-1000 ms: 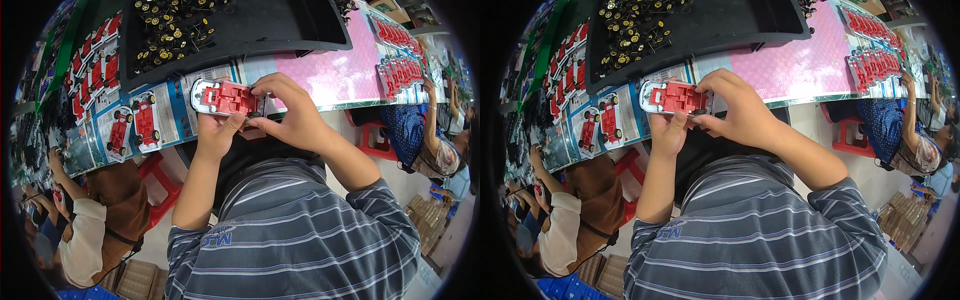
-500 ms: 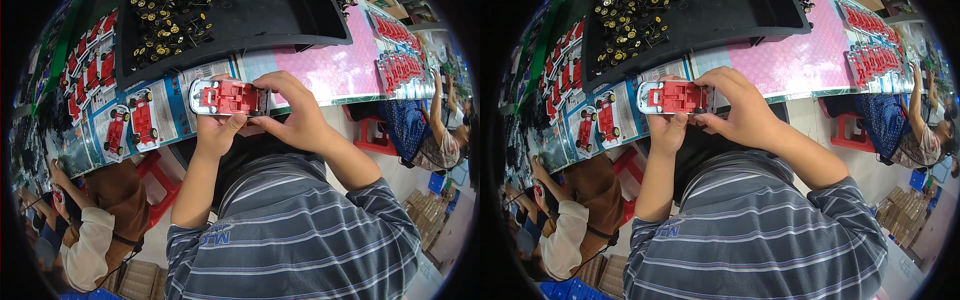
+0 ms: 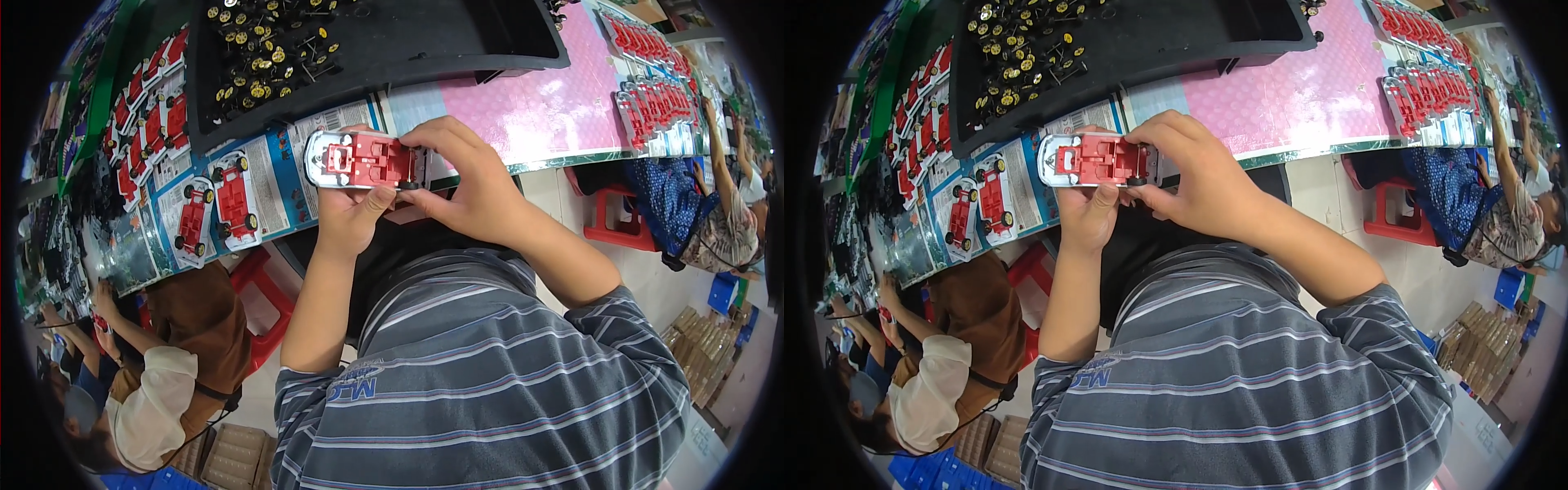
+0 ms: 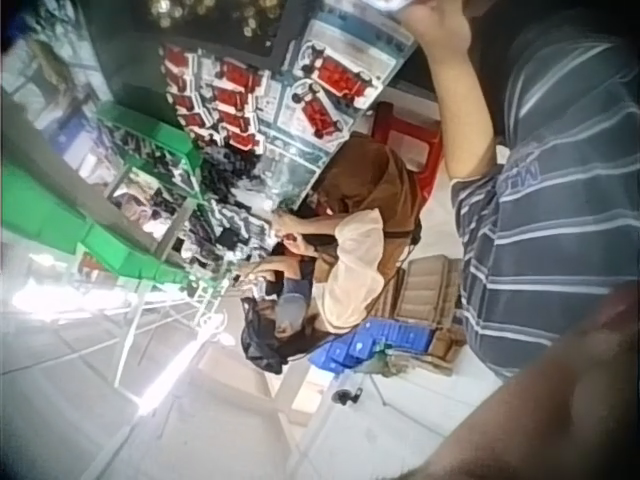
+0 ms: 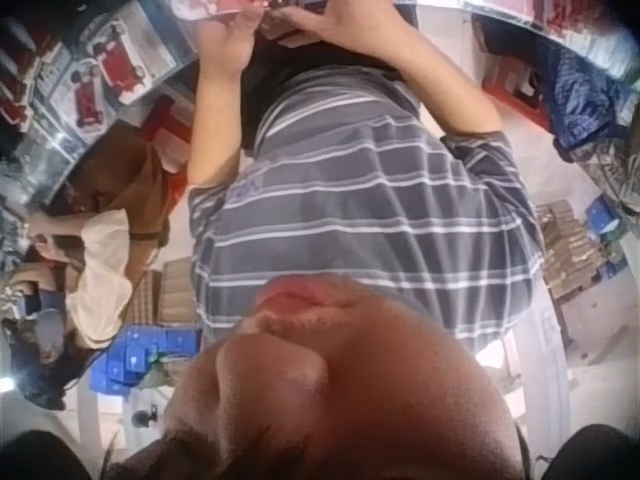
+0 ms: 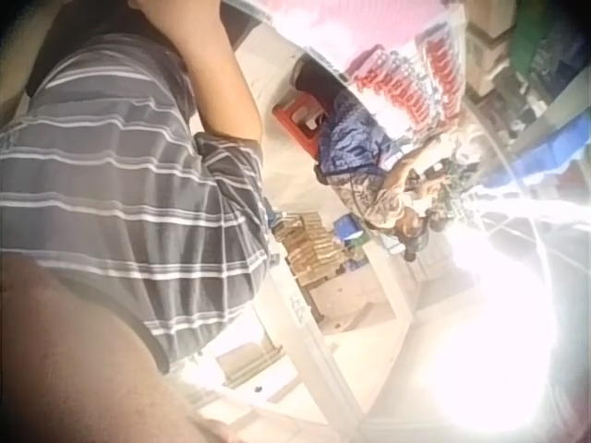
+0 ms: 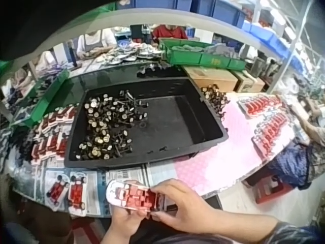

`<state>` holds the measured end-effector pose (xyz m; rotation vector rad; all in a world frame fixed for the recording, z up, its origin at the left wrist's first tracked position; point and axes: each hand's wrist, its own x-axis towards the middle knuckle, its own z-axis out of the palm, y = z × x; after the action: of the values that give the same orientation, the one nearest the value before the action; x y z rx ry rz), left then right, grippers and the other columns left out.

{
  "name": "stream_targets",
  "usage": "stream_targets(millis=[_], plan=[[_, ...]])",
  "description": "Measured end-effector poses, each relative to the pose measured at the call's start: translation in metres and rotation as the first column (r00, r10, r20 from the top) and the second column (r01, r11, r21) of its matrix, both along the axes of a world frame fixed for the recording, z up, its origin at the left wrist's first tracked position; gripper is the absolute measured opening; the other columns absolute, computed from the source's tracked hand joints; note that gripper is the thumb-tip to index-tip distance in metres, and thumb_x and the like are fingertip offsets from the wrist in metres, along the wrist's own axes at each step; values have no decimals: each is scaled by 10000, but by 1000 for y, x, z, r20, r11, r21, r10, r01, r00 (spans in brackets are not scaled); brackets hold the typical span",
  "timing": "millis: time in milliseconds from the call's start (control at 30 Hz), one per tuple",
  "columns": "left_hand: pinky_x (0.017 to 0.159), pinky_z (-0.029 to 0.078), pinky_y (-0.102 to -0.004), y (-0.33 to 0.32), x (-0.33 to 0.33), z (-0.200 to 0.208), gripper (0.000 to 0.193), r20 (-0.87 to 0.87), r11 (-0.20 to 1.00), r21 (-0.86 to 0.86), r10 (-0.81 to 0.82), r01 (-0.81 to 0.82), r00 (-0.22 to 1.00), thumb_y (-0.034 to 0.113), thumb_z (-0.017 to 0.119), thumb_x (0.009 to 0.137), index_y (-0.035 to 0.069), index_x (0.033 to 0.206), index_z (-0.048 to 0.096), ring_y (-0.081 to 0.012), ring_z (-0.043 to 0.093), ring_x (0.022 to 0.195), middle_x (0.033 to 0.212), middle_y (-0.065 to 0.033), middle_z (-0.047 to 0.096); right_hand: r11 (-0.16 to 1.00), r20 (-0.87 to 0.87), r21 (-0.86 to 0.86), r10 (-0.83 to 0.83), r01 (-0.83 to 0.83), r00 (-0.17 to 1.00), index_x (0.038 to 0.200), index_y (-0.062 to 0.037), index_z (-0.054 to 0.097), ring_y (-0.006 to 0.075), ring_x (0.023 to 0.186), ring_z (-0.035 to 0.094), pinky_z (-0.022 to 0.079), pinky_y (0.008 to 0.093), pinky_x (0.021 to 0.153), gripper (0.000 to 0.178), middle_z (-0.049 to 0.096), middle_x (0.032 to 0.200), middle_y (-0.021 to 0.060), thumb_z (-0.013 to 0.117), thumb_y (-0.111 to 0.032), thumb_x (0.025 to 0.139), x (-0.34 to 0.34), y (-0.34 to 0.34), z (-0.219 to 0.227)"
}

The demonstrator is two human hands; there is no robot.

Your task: The person assembles toy cars by snapping wheel axles into toy car chassis by hand, placing the assembled cars onto the table, and transferring additional wheel axles into a tray.

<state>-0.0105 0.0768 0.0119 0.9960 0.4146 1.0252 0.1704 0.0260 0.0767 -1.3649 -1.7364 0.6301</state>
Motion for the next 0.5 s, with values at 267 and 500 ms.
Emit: stream_targets(millis=[267,500], plan=[[1009,479,-348,-4,2,2,749,18,1000,-18,21,-20,1000,259,800,839,11,1385,352,-200,584,1152,1263,-115,542,1000,28,27,-1,0,1000,1154,-11,606,329,1036,629,498,384,910,546,644,1124,163,829,-70,659,7,-3,5],[999,471,-357,-4,-3,4,812,-34,997,-77,-9,7,999,326,803,830,17,1419,337,-215,549,1179,1312,-115,495,999,23,50,-7,6,1000,1144,-7,618,330,1035,632,500,388,910,535,652,1117,167,841,-107,668,8,-3,8]])
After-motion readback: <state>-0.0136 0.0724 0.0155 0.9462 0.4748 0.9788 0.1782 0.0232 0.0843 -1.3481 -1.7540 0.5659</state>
